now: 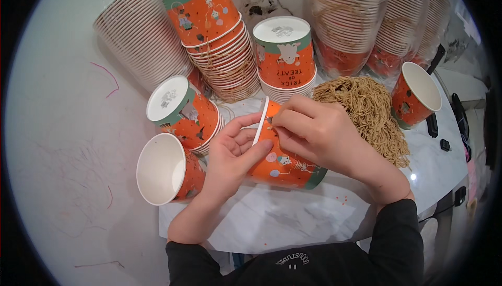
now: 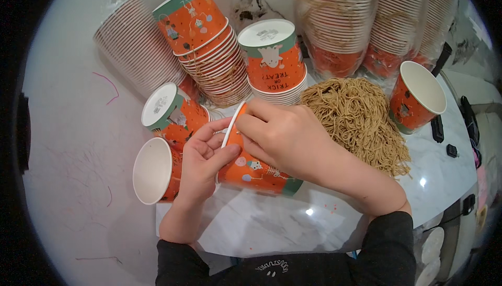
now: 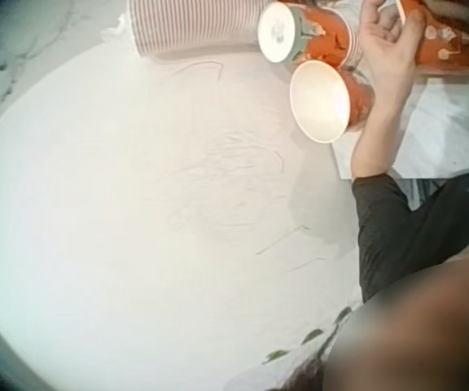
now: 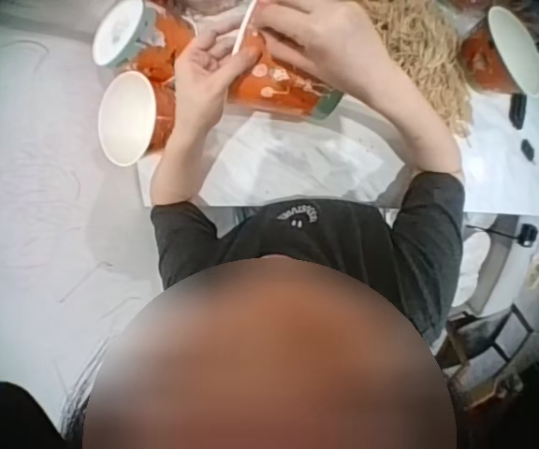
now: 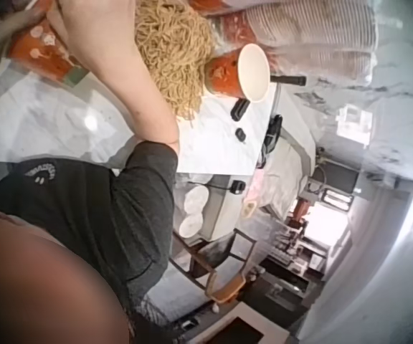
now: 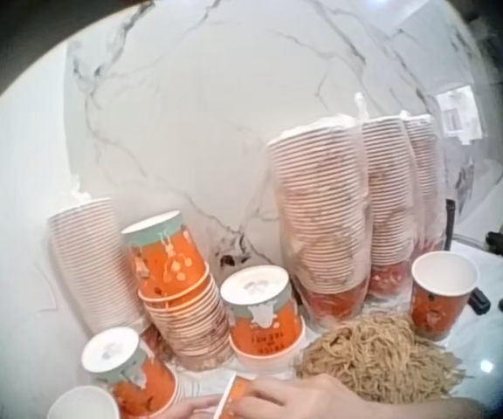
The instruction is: Manual assembly of paper cups by threading and tying elastic strings through pre-punched holes.
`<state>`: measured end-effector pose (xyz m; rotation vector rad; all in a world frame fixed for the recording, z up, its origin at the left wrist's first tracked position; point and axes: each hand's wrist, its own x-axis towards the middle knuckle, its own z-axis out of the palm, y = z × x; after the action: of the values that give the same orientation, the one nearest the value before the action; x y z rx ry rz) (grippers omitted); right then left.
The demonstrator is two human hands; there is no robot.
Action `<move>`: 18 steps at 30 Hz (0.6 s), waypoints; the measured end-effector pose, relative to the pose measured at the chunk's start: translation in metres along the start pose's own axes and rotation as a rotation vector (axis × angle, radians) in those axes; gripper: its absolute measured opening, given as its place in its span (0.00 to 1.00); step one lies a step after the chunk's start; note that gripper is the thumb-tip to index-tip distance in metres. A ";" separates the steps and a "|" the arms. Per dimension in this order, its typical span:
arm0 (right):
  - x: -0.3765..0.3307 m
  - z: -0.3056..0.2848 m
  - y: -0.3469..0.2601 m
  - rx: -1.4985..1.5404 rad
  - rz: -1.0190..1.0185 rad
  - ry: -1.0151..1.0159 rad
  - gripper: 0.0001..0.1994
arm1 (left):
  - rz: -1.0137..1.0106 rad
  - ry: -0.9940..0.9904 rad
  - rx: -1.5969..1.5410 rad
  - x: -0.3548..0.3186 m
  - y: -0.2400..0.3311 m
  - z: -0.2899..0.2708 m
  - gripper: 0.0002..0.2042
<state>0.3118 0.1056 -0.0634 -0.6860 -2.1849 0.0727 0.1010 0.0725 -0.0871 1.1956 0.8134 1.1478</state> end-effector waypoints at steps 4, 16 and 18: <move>0.000 0.001 0.001 -0.024 -0.011 0.007 0.09 | -0.013 0.000 -0.038 -0.003 0.004 0.004 0.24; -0.001 0.002 0.000 -0.049 -0.059 -0.020 0.09 | -0.154 0.114 -0.204 -0.003 0.009 0.002 0.17; -0.001 0.003 -0.001 -0.041 -0.055 -0.032 0.09 | -0.147 0.081 -0.189 -0.003 0.006 -0.001 0.16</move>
<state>0.3101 0.1047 -0.0660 -0.6514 -2.2402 0.0101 0.0973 0.0698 -0.0815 0.9237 0.8214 1.1308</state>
